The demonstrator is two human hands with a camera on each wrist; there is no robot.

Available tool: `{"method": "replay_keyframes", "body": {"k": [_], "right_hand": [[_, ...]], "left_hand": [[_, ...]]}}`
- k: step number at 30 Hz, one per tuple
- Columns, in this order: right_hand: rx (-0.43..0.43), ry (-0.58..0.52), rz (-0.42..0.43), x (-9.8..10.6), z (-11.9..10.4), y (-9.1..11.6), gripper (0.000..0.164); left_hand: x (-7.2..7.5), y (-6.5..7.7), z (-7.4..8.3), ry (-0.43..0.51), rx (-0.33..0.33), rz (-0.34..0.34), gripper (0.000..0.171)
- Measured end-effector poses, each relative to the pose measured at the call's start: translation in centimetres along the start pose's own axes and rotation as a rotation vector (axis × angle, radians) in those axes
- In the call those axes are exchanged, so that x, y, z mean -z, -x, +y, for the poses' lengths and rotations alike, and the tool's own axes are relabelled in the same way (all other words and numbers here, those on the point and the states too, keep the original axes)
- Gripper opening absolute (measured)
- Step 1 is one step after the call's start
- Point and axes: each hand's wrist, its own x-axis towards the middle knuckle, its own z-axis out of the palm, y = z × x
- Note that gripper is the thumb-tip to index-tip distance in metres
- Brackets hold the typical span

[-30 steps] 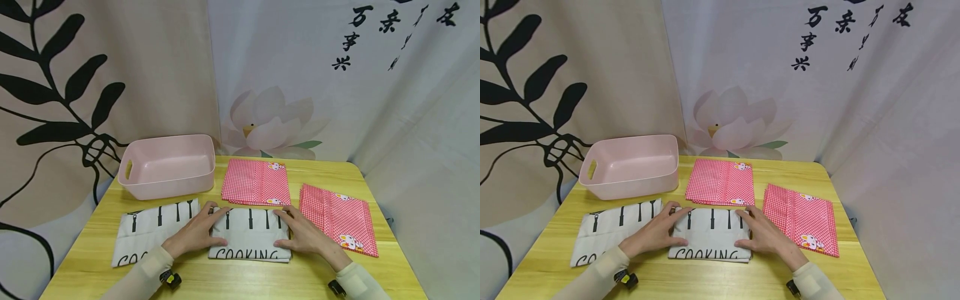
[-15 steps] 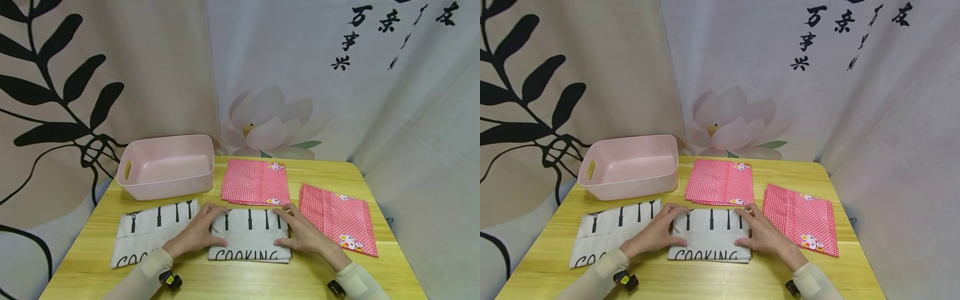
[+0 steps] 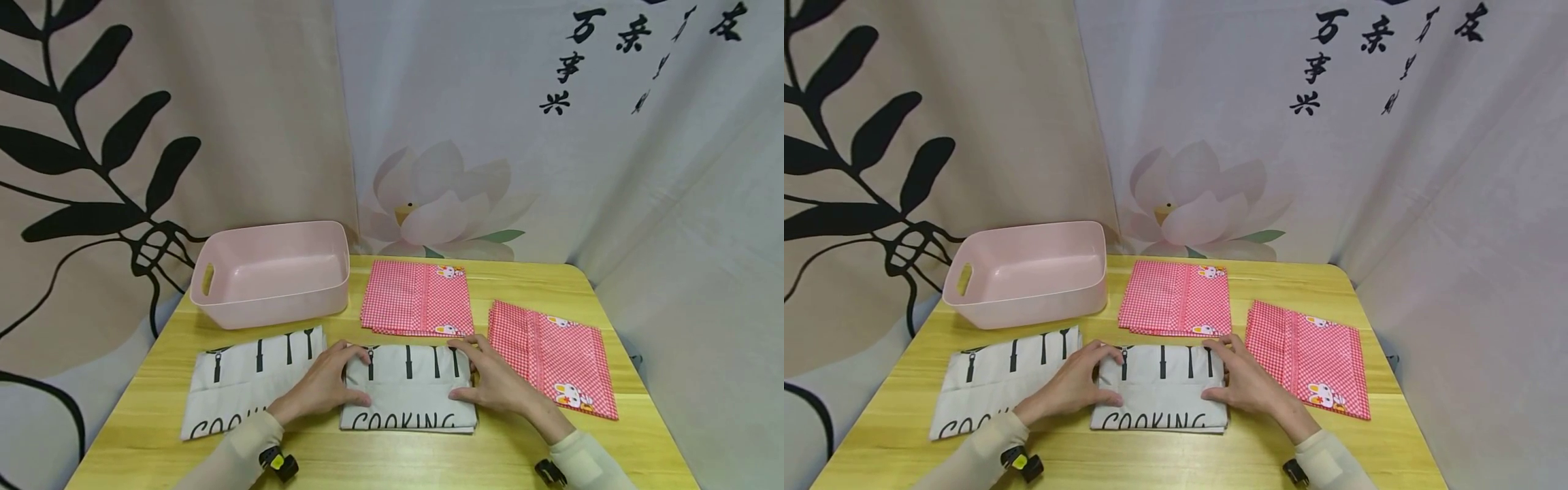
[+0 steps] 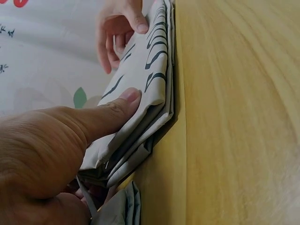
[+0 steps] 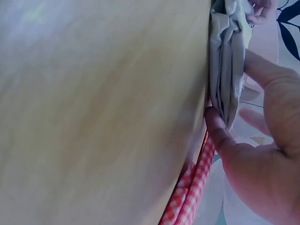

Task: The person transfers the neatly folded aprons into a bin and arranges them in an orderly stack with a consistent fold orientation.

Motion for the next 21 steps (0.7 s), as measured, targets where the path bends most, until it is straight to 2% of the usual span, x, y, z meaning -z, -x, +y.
{"method": "replay_keyframes", "body": {"k": [8,18,21], "right_hand": [[-0.072,-0.139,-0.036,0.33,0.07,0.18,0.104],[-0.034,-0.286,-0.078,0.52,0.45,0.09,0.093],[-0.030,-0.296,-0.091,0.48,0.49,0.14,0.090]], "left_hand": [[-0.26,0.09,0.14,0.025,0.007,0.019,0.067],[-0.41,0.12,0.14,0.048,0.020,0.039,0.070],[-0.43,0.16,0.16,0.064,0.033,0.046,0.071]]}}
